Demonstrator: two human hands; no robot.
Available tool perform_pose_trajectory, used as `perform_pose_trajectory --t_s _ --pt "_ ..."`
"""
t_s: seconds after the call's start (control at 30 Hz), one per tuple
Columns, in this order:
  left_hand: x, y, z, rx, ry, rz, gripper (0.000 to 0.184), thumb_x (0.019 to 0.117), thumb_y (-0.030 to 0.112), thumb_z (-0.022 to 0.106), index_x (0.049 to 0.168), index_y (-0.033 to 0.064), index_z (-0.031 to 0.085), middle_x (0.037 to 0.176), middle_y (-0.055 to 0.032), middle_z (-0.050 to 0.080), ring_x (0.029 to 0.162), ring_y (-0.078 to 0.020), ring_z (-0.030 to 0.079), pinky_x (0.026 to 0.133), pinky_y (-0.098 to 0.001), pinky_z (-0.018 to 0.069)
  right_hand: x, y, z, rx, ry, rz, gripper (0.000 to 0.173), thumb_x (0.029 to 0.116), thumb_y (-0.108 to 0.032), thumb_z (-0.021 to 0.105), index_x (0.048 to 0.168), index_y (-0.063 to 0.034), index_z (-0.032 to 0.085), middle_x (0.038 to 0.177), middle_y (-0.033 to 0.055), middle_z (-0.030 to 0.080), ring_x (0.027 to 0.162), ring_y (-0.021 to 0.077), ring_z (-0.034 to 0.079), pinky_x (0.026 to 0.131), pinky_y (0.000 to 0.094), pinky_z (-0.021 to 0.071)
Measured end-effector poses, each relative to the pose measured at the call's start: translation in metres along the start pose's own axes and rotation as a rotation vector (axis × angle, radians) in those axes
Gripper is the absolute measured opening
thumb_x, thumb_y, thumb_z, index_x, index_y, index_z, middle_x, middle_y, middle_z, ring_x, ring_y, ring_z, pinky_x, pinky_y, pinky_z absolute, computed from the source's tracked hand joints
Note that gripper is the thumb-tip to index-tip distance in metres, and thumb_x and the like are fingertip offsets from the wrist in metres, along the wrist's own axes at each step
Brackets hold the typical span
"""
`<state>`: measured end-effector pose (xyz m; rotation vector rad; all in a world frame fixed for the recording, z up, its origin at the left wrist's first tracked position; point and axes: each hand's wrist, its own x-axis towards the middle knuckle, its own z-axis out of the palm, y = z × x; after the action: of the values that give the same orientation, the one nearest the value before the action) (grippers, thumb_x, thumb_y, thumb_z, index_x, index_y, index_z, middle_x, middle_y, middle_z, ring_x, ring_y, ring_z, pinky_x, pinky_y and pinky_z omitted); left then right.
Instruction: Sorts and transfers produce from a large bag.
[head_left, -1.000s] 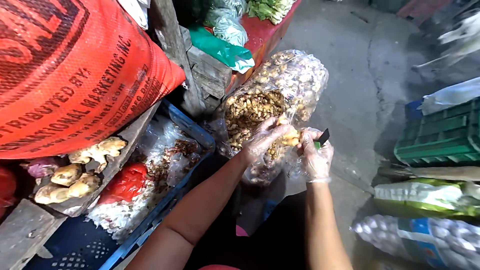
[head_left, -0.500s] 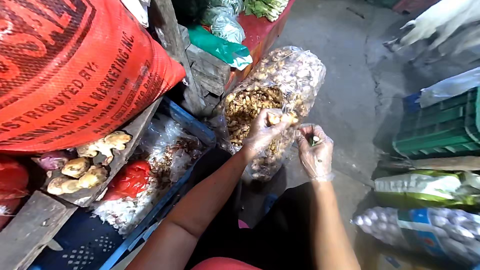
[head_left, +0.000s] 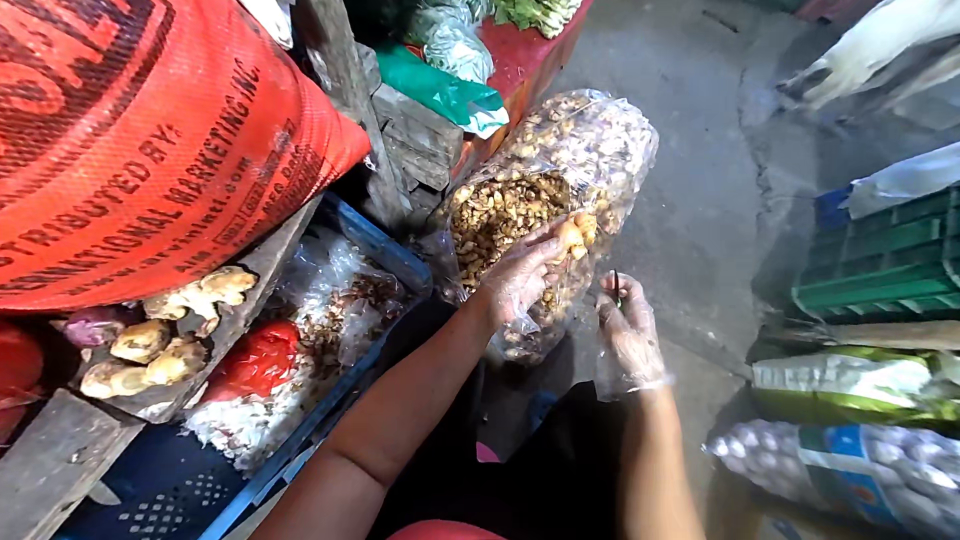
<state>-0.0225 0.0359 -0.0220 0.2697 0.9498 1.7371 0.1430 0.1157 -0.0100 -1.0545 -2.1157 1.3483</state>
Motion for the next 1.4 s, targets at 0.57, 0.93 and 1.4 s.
perform_pose_trajectory --t_s 0.57,0.93,1.4 --pt "-0.006 0.003 0.005 0.052 0.214 0.03 0.045 0.1065 0.032 0.052 0.146 0.0131 0.041 0.12 -0.0064 0.06 0.102 -0.0138 0.061 0.089 -0.0308 0.0522 -0.011 -0.006 0.04 0.08 0.077 -0.2 0.051 0.1021 -0.025 0.044 0.143 0.0049 0.041 0.104 0.0045 0.059 0.084 -0.0011 0.057 0.077 0.0188 0.051" --pt "-0.015 0.001 0.022 -0.151 0.27 -0.196 0.016 0.1048 0.033 0.054 0.107 0.0173 0.055 0.083 0.0011 0.056 0.069 -0.0103 0.058 0.063 -0.0263 0.0527 0.012 0.017 0.053 -0.311 0.226 -0.582 0.044 0.1028 -0.019 0.045 0.136 0.0064 0.058 0.103 0.0206 0.073 0.084 0.0282 0.072 0.074 0.0468 0.0581" --pt "-0.019 -0.004 0.027 -0.335 0.201 -0.328 0.025 0.107 0.034 0.043 0.091 0.0174 0.052 0.069 0.0026 0.051 0.051 -0.0067 0.047 0.048 -0.0205 0.0436 0.03 0.014 0.037 -0.287 0.18 -0.52 0.04 0.1029 -0.013 0.047 0.135 0.0083 0.056 0.119 0.0254 0.068 0.099 0.0312 0.071 0.087 0.0485 0.0567"
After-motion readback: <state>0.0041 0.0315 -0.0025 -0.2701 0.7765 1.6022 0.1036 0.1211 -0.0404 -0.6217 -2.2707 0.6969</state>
